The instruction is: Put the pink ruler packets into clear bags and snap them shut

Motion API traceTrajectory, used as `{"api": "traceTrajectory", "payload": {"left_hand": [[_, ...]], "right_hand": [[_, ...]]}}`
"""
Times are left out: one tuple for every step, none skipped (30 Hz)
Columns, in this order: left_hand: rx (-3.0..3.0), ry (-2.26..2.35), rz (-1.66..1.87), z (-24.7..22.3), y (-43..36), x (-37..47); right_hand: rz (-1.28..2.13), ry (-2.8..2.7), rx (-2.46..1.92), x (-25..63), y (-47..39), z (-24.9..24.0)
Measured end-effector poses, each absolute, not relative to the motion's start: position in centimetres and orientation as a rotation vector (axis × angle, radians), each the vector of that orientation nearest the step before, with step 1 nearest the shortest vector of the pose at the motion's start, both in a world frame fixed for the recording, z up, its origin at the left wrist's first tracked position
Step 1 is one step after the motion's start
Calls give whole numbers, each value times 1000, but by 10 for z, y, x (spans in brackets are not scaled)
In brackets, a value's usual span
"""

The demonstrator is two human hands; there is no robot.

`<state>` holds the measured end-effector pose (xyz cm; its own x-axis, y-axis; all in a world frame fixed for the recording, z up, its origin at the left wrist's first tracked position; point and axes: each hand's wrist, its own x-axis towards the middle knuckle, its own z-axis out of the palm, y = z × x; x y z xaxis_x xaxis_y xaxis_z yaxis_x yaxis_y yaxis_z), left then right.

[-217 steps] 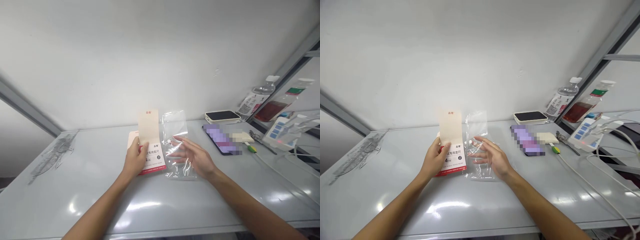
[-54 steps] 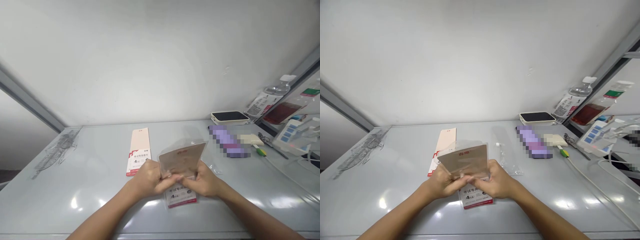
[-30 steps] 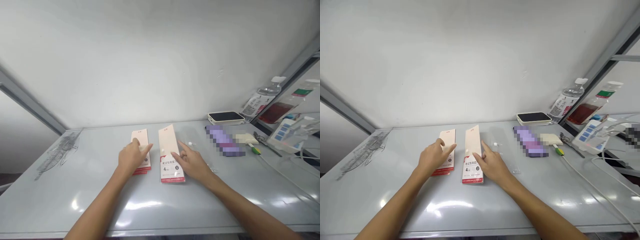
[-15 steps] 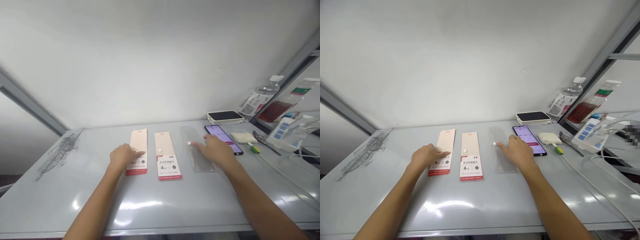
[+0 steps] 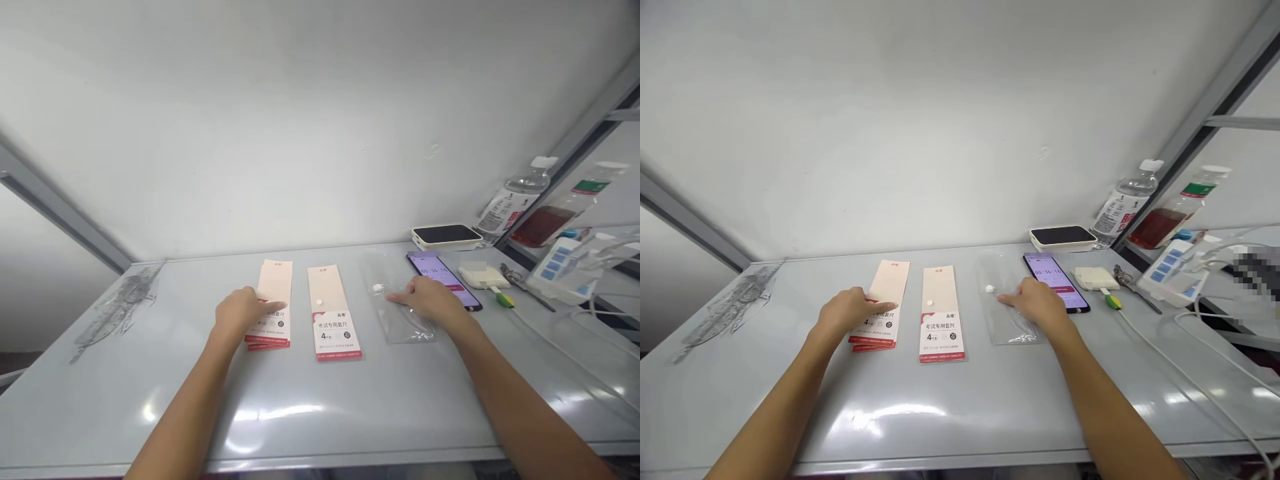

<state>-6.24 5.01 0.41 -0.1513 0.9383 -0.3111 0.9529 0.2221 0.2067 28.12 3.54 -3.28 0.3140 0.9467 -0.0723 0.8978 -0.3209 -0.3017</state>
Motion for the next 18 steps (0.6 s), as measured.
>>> {"api": "traceTrajectory", "payload": {"left_hand": [[1754, 2134, -60, 4, 50, -62], [1752, 2142, -57, 5, 50, -63], [1750, 2155, -50, 5, 50, -63], [1745, 2169, -43, 5, 50, -62], [1741, 2182, -38, 6, 50, -63], [1737, 2191, -34, 6, 50, -63], [1736, 2197, -23, 7, 50, -63], [1734, 2204, -5, 7, 50, -63], [1731, 2214, 22, 7, 51, -64], [1728, 2221, 59, 8, 51, -64], [1729, 2217, 103, 8, 51, -65], [1722, 2203, 149, 9, 51, -65], [1711, 2170, 205, 10, 51, -65], [1696, 2113, 280, 12, 51, -64], [1677, 2034, 381, 13, 51, -63], [1649, 1936, 500, 15, 49, -61], [1613, 1821, 624, 17, 48, -58], [1572, 1694, 740, 19, 45, -53]], "right_hand": [[381, -1693, -2385, 281, 36, -31], [425, -1697, -2408, 280, 36, -29], [460, -1699, -2433, 279, 35, -27], [450, -1690, -2449, 279, 35, -25], [424, -1682, -2459, 278, 34, -24], [389, -1678, -2461, 277, 34, -22], [345, -1681, -2455, 277, 33, -22], [299, -1686, -2442, 277, 32, -21], [263, -1692, -2420, 276, 32, -20], [249, -1695, -2392, 276, 31, -19], [266, -1690, -2359, 276, 30, -17], [311, -1678, -2315, 275, 30, -15], [378, -1663, -2254, 274, 29, -12], [457, -1641, -2176, 273, 28, -9], [537, -1617, -2083, 271, 27, -6], [610, -1591, -1980, 269, 25, -2], [669, -1559, -1876, 266, 24, 0], [712, -1529, -1779, 262, 22, 2]]}}
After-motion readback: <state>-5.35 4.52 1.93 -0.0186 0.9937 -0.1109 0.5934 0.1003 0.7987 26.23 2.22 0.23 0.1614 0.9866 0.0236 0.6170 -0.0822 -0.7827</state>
